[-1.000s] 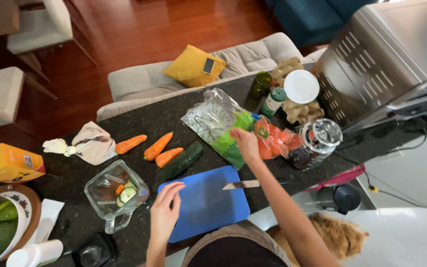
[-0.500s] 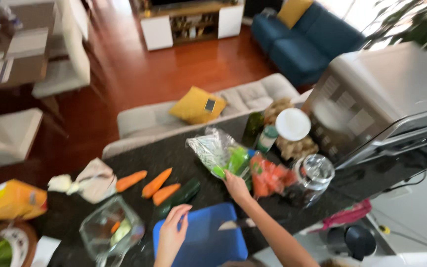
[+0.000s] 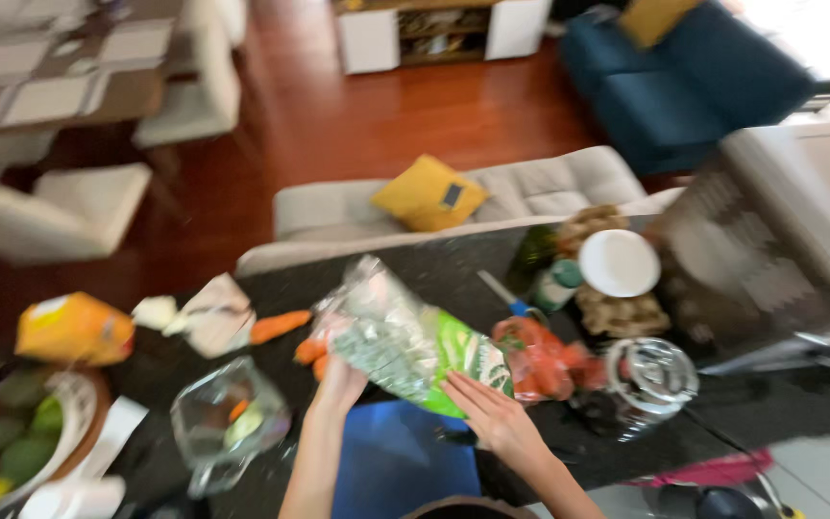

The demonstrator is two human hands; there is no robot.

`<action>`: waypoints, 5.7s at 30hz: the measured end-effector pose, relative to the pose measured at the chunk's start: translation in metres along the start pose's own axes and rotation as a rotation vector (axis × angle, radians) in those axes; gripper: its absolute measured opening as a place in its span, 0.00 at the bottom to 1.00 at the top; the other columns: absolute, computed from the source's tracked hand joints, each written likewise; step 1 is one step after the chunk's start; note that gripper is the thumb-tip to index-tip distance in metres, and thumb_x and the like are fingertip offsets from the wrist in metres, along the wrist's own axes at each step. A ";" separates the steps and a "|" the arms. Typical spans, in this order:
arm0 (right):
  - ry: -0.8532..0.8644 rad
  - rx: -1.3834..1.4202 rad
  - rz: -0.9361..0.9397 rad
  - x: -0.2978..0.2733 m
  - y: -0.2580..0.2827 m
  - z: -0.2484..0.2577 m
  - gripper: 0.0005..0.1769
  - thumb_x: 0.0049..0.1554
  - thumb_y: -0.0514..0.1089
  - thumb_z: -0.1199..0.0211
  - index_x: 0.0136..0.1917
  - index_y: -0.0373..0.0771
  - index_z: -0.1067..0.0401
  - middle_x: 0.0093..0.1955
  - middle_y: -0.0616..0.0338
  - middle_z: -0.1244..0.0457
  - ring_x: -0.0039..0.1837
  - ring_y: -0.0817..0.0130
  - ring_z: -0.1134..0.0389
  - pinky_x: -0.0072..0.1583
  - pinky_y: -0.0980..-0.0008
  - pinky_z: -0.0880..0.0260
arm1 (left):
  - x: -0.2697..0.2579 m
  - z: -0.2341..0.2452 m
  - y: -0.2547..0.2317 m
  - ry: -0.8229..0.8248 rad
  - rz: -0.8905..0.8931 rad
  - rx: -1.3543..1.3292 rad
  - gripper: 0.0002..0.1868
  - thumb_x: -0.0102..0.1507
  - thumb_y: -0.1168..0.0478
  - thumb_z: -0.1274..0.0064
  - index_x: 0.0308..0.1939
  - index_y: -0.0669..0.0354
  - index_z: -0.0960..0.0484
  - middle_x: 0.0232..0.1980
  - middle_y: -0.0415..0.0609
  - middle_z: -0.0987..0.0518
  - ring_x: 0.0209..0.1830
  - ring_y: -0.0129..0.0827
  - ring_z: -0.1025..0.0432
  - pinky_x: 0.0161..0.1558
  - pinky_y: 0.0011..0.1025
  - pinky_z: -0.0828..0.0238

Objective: The person slices a cucumber on a cutting board and puts the pieces into a blender jar. They cut open a bag of spinach with scissors, cut the spinach leaves, add them to the jar, peel a banana by hand and add it, fill the jar with water at the sink, then attach the jar to the blender base and operate the blender.

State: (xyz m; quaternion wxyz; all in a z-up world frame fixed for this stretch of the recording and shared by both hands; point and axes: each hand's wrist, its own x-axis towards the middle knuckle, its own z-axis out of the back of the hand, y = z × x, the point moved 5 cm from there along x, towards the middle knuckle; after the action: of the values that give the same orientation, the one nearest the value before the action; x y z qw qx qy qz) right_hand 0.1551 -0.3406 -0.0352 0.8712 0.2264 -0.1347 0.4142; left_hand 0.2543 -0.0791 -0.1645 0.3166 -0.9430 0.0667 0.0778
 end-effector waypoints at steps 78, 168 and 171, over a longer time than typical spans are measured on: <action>0.001 0.105 0.000 0.089 0.022 -0.020 0.16 0.46 0.44 0.31 0.47 0.38 0.29 0.46 0.55 0.32 0.54 0.59 0.31 0.58 0.57 0.39 | -0.076 -0.092 0.004 -0.388 -0.606 1.514 0.07 0.66 0.61 0.50 0.36 0.57 0.21 0.36 0.55 0.19 0.34 0.56 0.24 0.33 0.48 0.28; 0.631 1.445 -0.348 0.049 0.020 -0.071 0.48 0.56 0.75 0.40 0.75 0.41 0.45 0.54 0.62 0.40 0.54 0.71 0.35 0.58 0.69 0.36 | -0.036 -0.070 -0.075 0.169 -0.437 0.902 0.31 0.73 0.65 0.56 0.80 0.58 0.46 0.78 0.49 0.36 0.72 0.29 0.32 0.67 0.25 0.37; 0.599 1.503 -0.455 0.053 0.022 -0.072 0.41 0.59 0.67 0.39 0.74 0.40 0.42 0.53 0.63 0.40 0.54 0.74 0.37 0.58 0.70 0.37 | -0.039 -0.057 -0.066 0.007 -0.197 0.894 0.35 0.73 0.65 0.55 0.84 0.52 0.46 0.78 0.53 0.29 0.53 0.33 0.37 0.55 0.30 0.40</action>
State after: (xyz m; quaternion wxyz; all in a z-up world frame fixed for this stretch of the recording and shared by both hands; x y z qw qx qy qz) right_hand 0.1742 -0.2570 -0.0690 0.5498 0.6486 0.4630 0.2503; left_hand 0.2340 -0.0588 -0.0736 0.6980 -0.7160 0.0046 0.0077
